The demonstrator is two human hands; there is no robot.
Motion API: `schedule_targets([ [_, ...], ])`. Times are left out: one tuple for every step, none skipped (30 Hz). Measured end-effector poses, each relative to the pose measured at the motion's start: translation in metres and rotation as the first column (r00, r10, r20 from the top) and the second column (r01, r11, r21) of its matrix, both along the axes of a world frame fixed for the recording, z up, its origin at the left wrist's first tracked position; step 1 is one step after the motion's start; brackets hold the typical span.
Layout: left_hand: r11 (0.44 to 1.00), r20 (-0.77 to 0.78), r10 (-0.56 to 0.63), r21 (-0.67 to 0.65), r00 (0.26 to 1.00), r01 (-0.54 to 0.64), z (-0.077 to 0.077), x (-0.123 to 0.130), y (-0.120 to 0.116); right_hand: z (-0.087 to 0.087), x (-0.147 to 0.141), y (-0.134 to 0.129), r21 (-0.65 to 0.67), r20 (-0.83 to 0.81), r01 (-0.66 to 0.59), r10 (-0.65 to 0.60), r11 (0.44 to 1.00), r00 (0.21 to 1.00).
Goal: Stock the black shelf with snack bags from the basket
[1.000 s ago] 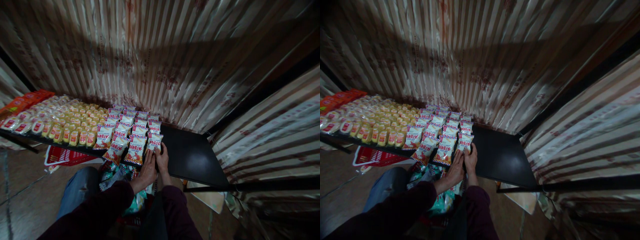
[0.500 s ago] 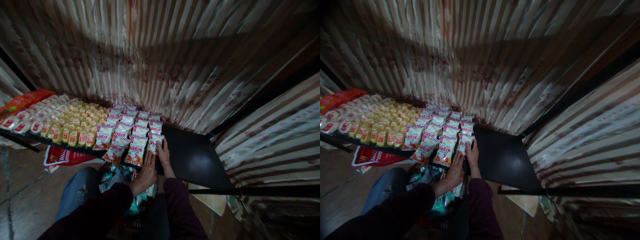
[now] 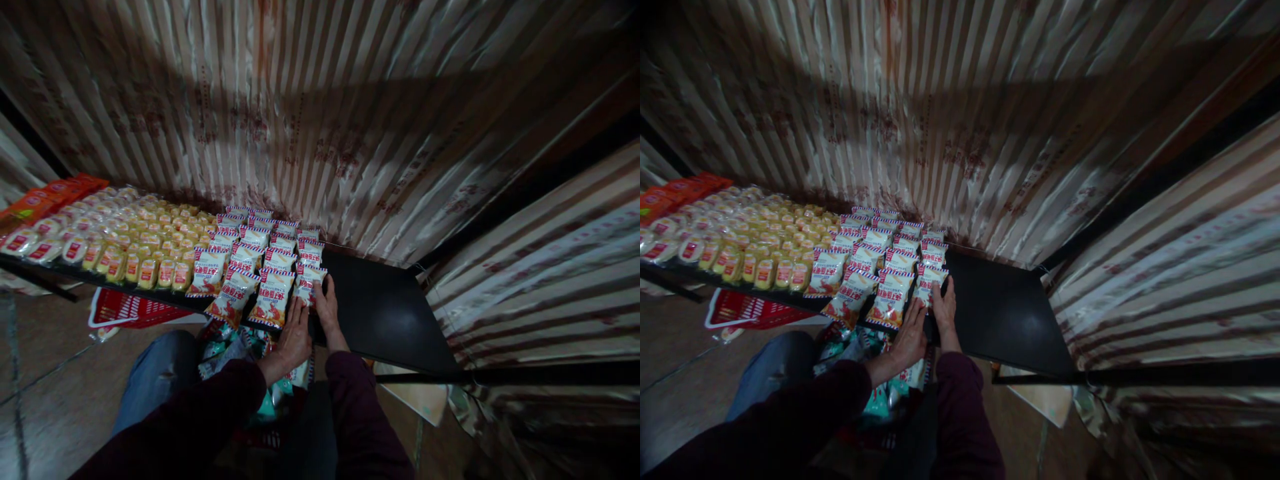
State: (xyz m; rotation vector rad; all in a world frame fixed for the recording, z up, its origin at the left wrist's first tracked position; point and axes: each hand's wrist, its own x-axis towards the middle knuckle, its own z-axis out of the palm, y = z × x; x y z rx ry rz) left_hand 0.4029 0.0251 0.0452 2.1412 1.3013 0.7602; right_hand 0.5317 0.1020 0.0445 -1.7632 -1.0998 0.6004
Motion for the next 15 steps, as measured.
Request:
schedule_targets([
  [1.0, -0.01, -0.003, -0.001, 1.0, 0.003, 0.003, -0.001, 0.0, 0.001, -0.001, -0.003, -0.011, -0.024, 0.016, -0.017, 1.0, 1.0],
  [1.0, -0.022, -0.006, 0.0, 1.0, 0.006, 0.007, -0.002, -0.001, 0.002, -0.001, -0.006, -0.011, -0.049, 0.035, -0.036, 0.999, 0.998],
  [1.0, -0.034, -0.013, 0.009, 0.999, 0.013, 0.011, -0.004, -0.002, 0.002, -0.002, -0.011, 0.0, -0.072, 0.054, -0.054, 0.999, 0.996],
  [0.999, -0.043, -0.027, 0.024, 0.999, 0.028, 0.014, -0.006, -0.004, 0.002, -0.003, -0.017, 0.008, -0.094, 0.073, -0.072, 0.997, 0.993],
  [0.998, -0.048, -0.051, 0.044, 0.998, 0.054, 0.017, -0.009, -0.007, 0.002, -0.004, -0.024, 0.012, -0.112, 0.092, -0.09, 0.996, 0.99],
  [0.994, -0.051, -0.085, 0.067, 0.995, 0.088, 0.018, -0.012, -0.011, 0.001, -0.005, -0.032, 0.01, -0.125, 0.108, -0.106, 0.994, 0.987],
  [0.987, -0.053, -0.125, 0.091, 0.991, 0.129, 0.019, -0.016, -0.016, 0.001, -0.007, -0.041, 0.007, -0.134, 0.121, -0.119, 0.993, 0.984],
  [0.978, -0.057, -0.171, 0.11, 0.984, 0.176, 0.018, -0.02, -0.023, 0.001, -0.01, -0.051, 0.006, -0.143, 0.129, -0.127, 0.992, 0.982],
  [0.967, -0.065, -0.215, 0.123, 0.974, 0.222, 0.016, -0.024, -0.031, 0.002, -0.013, -0.061, 0.012, -0.153, 0.137, -0.133, 0.991, 0.979],
  [0.957, -0.076, -0.252, 0.128, 0.965, 0.26, 0.012, -0.029, -0.039, 0.002, -0.017, -0.073, 0.028, -0.164, 0.146, -0.139, 0.989, 0.977],
  [0.949, -0.09, -0.278, 0.126, 0.956, 0.288, 0.008, -0.033, -0.048, 0.002, -0.022, -0.084, 0.055, -0.175, 0.157, -0.145, 0.986, 0.974],
  [0.946, -0.105, -0.292, 0.116, 0.951, 0.304, 0.003, -0.038, -0.057, 0.002, -0.028, -0.096, 0.089, -0.183, 0.17, -0.152, 0.981, 0.971],
  [0.948, -0.121, -0.29, 0.097, 0.949, 0.302, -0.003, -0.042, -0.064, 0.0, -0.034, -0.108, 0.122, -0.184, 0.187, -0.163, 0.975, 0.969],
  [0.956, -0.138, -0.273, 0.07, 0.952, 0.285, -0.009, -0.047, -0.071, -0.003, -0.04, -0.12, 0.15, -0.182, 0.212, -0.183, 0.966, 0.966],
  [0.966, -0.156, -0.245, 0.042, 0.957, 0.255, -0.014, -0.052, -0.077, -0.007, -0.046, -0.132, 0.163, -0.176, 0.232, -0.204, 0.959, 0.963],
])
